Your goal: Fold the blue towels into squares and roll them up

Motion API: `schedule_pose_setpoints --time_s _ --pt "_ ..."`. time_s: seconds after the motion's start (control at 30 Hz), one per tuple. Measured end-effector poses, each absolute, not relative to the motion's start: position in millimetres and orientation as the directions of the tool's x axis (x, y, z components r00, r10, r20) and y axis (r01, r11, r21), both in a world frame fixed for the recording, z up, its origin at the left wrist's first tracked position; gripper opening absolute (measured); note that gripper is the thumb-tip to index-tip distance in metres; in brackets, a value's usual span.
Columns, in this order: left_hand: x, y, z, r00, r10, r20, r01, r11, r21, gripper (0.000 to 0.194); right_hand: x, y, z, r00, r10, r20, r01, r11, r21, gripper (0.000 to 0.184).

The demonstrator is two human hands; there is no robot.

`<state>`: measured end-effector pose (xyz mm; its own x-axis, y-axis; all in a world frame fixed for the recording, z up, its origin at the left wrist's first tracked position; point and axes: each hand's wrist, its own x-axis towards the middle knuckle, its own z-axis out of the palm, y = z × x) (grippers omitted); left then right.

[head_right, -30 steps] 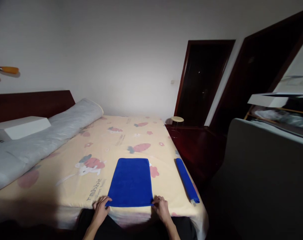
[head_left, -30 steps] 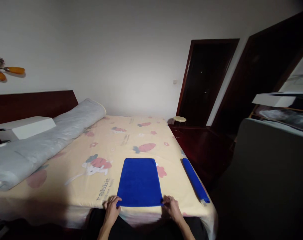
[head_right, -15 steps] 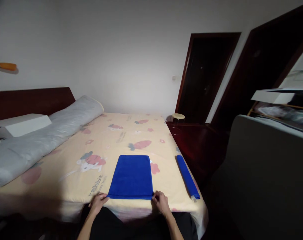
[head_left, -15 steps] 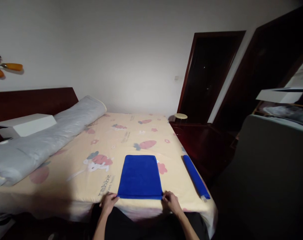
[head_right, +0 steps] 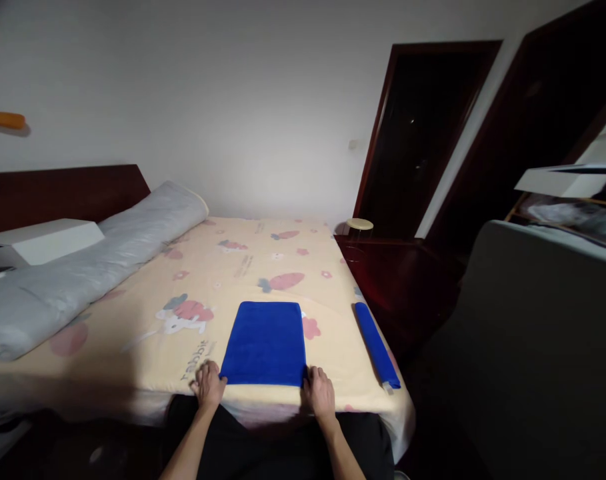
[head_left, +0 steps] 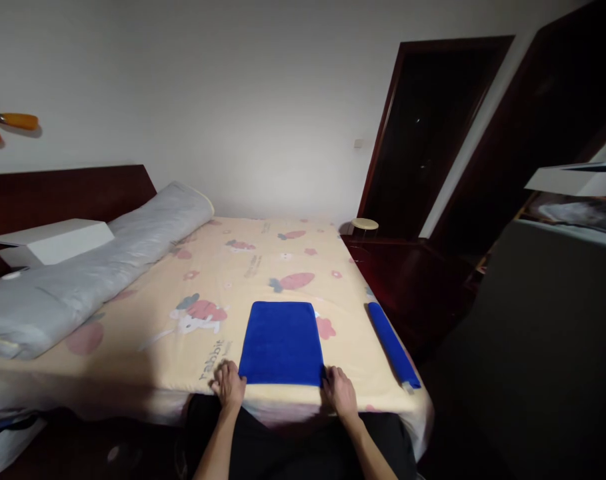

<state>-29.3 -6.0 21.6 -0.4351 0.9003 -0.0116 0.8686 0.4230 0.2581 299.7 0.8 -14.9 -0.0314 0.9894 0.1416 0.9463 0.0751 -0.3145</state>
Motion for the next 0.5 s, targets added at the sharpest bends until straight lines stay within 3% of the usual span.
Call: schedule_pose_setpoints --time_s 0.23,0.4,0.5 --pt "-35 -12 27 -0.185 0.983 0.004 0.944 0.177 0.28 0.029 285 -4 -17 -0.062 0.974 0.218 0.961 0.117 -0.25 0.033" --pt "-41 -14 32 -0.216 0.976 -0.02 0.934 0.213 0.286 0.02 280 -5 -15 -0.046 0.974 0.224 0.966 0.101 -0.239 0.033" --pt "-34 -18 34 -0.283 0.959 -0.019 0.926 0.279 0.253 0.028 279 -7 -12 -0.047 0.976 0.213 0.966 0.099 -0.239 0.024"
